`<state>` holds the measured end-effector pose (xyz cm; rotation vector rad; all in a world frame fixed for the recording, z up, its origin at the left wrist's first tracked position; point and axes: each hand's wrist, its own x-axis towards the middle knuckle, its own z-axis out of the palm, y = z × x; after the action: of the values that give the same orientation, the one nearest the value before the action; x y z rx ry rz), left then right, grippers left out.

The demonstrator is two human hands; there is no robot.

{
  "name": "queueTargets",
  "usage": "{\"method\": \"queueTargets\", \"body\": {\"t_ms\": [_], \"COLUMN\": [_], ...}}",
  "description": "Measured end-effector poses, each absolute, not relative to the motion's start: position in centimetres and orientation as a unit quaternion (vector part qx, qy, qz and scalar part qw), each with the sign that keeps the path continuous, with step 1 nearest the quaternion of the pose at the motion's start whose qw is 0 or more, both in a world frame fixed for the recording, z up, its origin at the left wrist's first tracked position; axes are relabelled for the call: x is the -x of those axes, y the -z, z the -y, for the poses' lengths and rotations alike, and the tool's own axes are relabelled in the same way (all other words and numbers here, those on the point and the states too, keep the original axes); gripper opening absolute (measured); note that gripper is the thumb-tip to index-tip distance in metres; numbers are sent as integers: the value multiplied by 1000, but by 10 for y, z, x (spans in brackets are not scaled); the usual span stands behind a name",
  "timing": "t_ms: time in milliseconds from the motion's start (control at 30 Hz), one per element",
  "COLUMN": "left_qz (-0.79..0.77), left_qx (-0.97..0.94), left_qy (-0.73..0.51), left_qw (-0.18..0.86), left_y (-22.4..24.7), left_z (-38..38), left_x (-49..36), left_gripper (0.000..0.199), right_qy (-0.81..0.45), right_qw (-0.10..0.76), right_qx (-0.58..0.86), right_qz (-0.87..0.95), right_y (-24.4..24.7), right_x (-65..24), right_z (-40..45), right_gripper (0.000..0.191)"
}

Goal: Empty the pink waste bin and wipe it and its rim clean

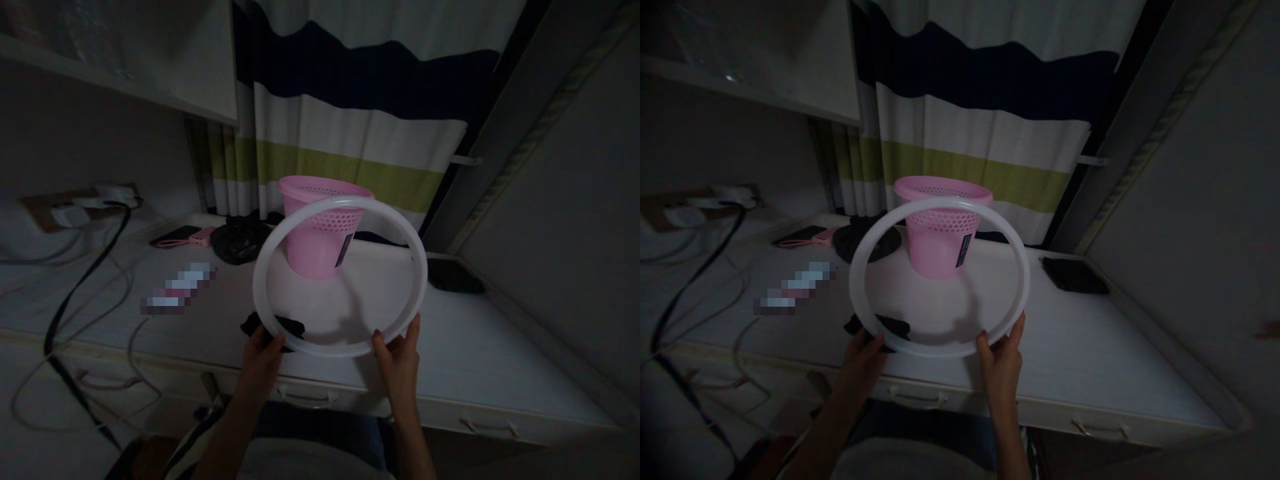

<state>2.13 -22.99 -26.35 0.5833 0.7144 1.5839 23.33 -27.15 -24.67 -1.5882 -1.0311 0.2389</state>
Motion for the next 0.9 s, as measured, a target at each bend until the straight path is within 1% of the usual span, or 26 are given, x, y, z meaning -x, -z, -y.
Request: {"method": "queueTargets", "body": {"t_ms": [100,167,267,333,433,467,567,633,800,900], "left_qz": [-313,-332,-341,-326,-311,-308,-298,-291,-307,-313], "left_qx": [-282,-291,-278,-258,-230,-230,-234,-235,-228,-235], "left_qy": [-681,-682,-699,-709,-713,-711,-708,-705,-693,-688], "left_qw": [599,582,564,570,585,589,597,603,611,611], "left_y": [260,258,255,254,255,256,261,265,268,265], "left_z": [233,236,239,239,238,237,238,239,237,233], "left_x": [-19,-21,-25,-27,-33,-37,-49,-55,-58,-53], "left_gripper": [50,50,47,48,51,51,50,51,49,47], "right_qy": [-80,-102,-166,-202,-250,-269,-319,-335,-346,-317], "right_qw": [553,561,626,671,693,692,685,686,670,671], "right_qx": [696,683,622,581,536,523,509,509,512,509], "right_qz": [450,457,439,413,411,418,412,397,412,435], "right_y": [246,242,235,233,233,235,239,241,243,243], "right_x": [-248,-255,-257,-251,-230,-221,-191,-178,-174,-179], "right_z": [271,270,269,269,272,273,277,278,276,274], "right_gripper": [89,88,83,75,65,65,76,80,78,76]}}
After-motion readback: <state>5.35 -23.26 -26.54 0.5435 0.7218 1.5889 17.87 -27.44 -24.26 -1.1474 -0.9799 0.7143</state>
